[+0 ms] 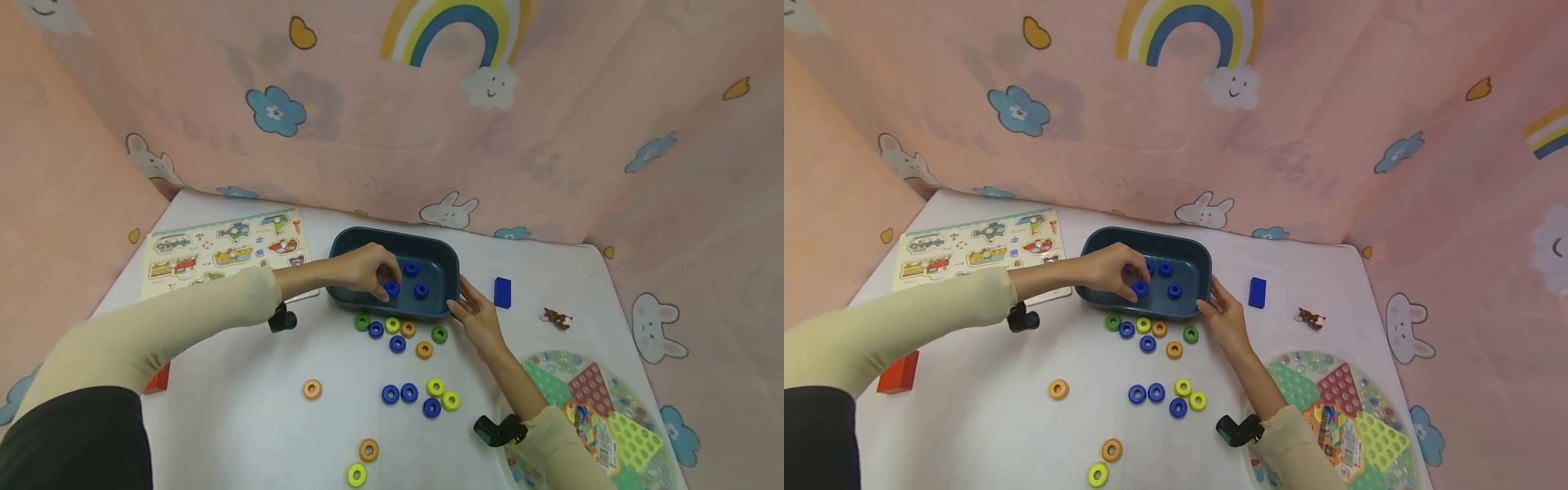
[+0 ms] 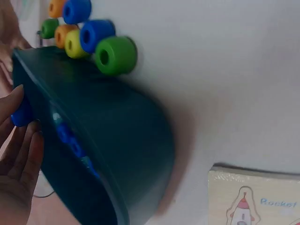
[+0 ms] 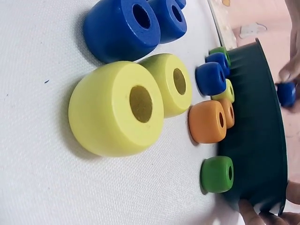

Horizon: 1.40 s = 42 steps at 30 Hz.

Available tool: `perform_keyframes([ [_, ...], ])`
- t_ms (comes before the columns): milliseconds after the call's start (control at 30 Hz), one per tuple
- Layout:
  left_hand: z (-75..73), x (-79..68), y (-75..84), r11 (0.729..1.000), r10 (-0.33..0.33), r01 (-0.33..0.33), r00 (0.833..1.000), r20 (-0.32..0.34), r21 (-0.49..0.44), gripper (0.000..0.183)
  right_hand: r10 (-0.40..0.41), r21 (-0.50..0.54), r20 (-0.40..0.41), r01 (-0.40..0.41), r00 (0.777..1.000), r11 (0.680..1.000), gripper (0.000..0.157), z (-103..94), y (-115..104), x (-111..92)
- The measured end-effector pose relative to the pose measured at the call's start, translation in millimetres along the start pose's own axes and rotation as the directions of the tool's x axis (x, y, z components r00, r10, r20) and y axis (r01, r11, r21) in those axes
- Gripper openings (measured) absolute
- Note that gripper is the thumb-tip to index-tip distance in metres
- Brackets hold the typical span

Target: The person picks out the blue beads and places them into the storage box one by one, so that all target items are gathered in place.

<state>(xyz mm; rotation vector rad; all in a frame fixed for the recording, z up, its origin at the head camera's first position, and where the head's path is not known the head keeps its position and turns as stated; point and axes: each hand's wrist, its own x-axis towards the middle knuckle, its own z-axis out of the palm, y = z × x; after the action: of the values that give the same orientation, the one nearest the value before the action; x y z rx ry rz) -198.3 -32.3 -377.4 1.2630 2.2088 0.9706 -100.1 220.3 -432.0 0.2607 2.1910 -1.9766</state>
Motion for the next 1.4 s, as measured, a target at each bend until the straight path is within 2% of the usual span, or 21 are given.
perform_keyframes([
  [167, 2.6, 29.2, -13.9, 0.998, -0.034, 0.029, 0.995, 0.099, 0.053, 0.030, -0.012, -0.010, 0.001, 0.012, 1.000, 1.000, 0.063, -2.5, 0.8, 0.5],
  [300, 7.5, 47.3, -21.8, 0.989, -0.086, 0.068, 0.986, 0.142, 0.131, 0.031, -0.020, 0.012, 0.003, 0.020, 1.000, 1.000, 0.063, -1.8, -0.2, -0.2],
  [433, 12.2, 54.2, -27.2, 0.973, -0.152, 0.117, 0.974, 0.170, 0.200, 0.032, -0.010, 0.024, 0.018, 0.010, 1.000, 1.000, 0.063, 0.3, -0.8, -0.9],
  [567, 14.4, 53.1, -28.7, 0.970, -0.142, 0.104, 0.976, 0.166, 0.218, 0.033, -0.008, 0.014, 0.013, 0.008, 1.000, 1.000, 0.063, 2.1, -1.6, -1.8],
  [767, 11.0, 45.4, -25.2, 0.978, -0.072, 0.050, 0.992, 0.105, 0.200, 0.034, -0.006, -0.003, 0.012, 0.006, 1.000, 1.000, 0.063, 2.7, -1.5, -0.9],
  [967, 5.3, 30.1, -17.7, 0.994, -0.004, 0.002, 1.000, 0.012, 0.112, 0.032, -0.014, -0.014, 0.002, 0.014, 1.000, 1.000, 0.063, 0.9, -0.6, 0.5],
  [1067, 4.4, 18.9, -14.0, 0.997, 0.026, -0.023, 0.999, -0.043, 0.067, 0.031, -0.031, 0.000, 0.010, 0.031, 0.999, 1.000, 0.063, 0.1, 0.1, 1.0],
  [1200, 5.5, 0.5, -8.1, 0.999, 0.031, -0.028, 0.993, -0.118, 0.023, 0.028, -0.042, 0.015, 0.024, 0.042, 0.999, 0.999, 0.062, -0.1, 0.6, 0.7],
  [1400, 12.0, -30.2, 11.7, 0.998, 0.030, -0.039, 0.978, -0.205, -0.039, 0.025, -0.034, 0.009, 0.019, 0.034, 0.999, 0.999, 0.062, 0.3, 0.5, 0.4],
])
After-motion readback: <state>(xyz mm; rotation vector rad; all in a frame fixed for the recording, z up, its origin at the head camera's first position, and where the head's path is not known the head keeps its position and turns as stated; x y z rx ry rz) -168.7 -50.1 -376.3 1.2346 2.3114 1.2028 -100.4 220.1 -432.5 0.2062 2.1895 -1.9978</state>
